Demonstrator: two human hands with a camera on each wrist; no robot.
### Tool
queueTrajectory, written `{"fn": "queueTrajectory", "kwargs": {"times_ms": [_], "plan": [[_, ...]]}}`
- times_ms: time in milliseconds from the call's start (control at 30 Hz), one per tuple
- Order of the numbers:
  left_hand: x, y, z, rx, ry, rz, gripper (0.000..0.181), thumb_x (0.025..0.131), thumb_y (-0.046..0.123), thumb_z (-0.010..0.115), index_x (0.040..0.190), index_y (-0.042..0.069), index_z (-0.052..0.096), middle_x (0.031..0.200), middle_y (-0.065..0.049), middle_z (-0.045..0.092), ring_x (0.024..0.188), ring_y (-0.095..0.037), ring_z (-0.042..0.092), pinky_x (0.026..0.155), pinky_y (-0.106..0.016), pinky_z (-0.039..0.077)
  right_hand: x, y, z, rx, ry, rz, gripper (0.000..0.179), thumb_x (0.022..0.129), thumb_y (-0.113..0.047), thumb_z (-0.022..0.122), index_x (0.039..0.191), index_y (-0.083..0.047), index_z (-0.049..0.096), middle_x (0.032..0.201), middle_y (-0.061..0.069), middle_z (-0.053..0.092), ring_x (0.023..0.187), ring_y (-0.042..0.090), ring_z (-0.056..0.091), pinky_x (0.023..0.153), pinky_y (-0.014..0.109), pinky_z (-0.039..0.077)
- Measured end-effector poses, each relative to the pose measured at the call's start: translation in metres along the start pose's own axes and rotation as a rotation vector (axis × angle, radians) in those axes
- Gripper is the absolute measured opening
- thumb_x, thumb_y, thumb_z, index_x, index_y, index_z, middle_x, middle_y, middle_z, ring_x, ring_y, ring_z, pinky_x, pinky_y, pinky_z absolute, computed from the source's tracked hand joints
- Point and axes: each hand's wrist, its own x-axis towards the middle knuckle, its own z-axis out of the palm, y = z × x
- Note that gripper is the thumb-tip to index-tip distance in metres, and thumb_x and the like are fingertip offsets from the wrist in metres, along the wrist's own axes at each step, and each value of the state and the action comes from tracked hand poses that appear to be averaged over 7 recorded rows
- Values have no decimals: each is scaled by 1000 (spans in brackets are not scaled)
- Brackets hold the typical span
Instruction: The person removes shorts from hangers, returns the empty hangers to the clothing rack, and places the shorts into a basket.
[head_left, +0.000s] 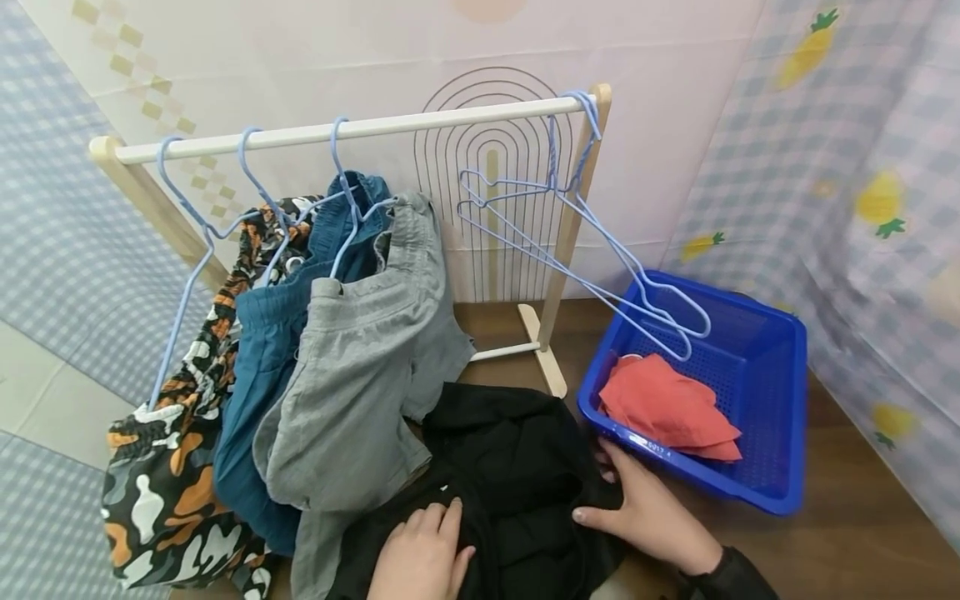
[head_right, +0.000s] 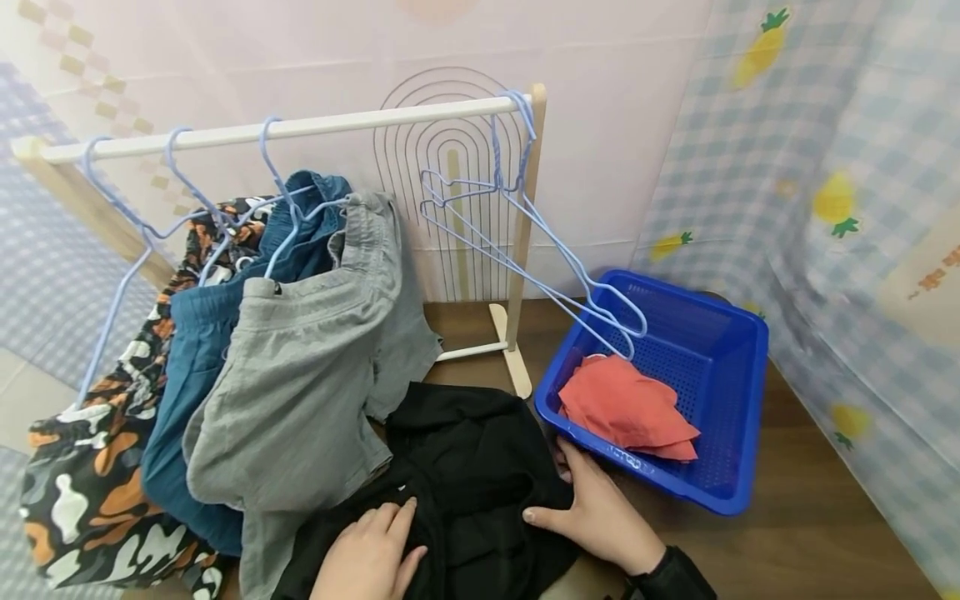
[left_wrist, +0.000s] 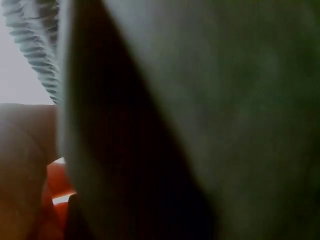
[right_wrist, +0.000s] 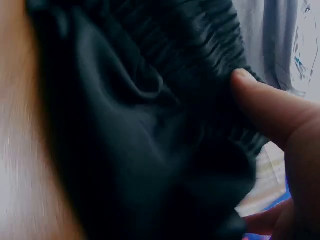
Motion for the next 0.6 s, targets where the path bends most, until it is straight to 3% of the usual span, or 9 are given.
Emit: {"fn": "queueTrajectory", "kwargs": {"times_ms": [167,367,500,600], "plan": [[1,1,2,16,-23,-4,60,92,48,88,137,11,75,114,-6,69,91,-22,65,64,-36,54,6,-7,12,31,-69,-17,108,86,-56,93,163,2,44,160,24,54,145,44,53,115,68,43],[3,1,2,26,-42,5,61,93,50,86,139,12,74,115,-6,69,91,-21,65,62,-34,53,9,-14,14,28,-176,-76,58,96,-49,85,138,-10,72,127,-1,76,115,22,72,96,47,59],[2,1,3,43,-35,8,62,92,51,86,138,11,74,115,-6,69,91,-21,65,63,-34,53,11,-15,14,25,-187,-121,34,101,-48,80,122,-22,77,109,-15,74,99,6,70,85,36,58],[2,1,2,40,-43,-4,62,93,51,85,138,9,74,114,-7,69,92,-22,66,66,-36,56,11,-17,17,19,-158,-180,30,105,-48,75,123,-25,77,112,-13,71,103,6,67,90,37,57]]}}
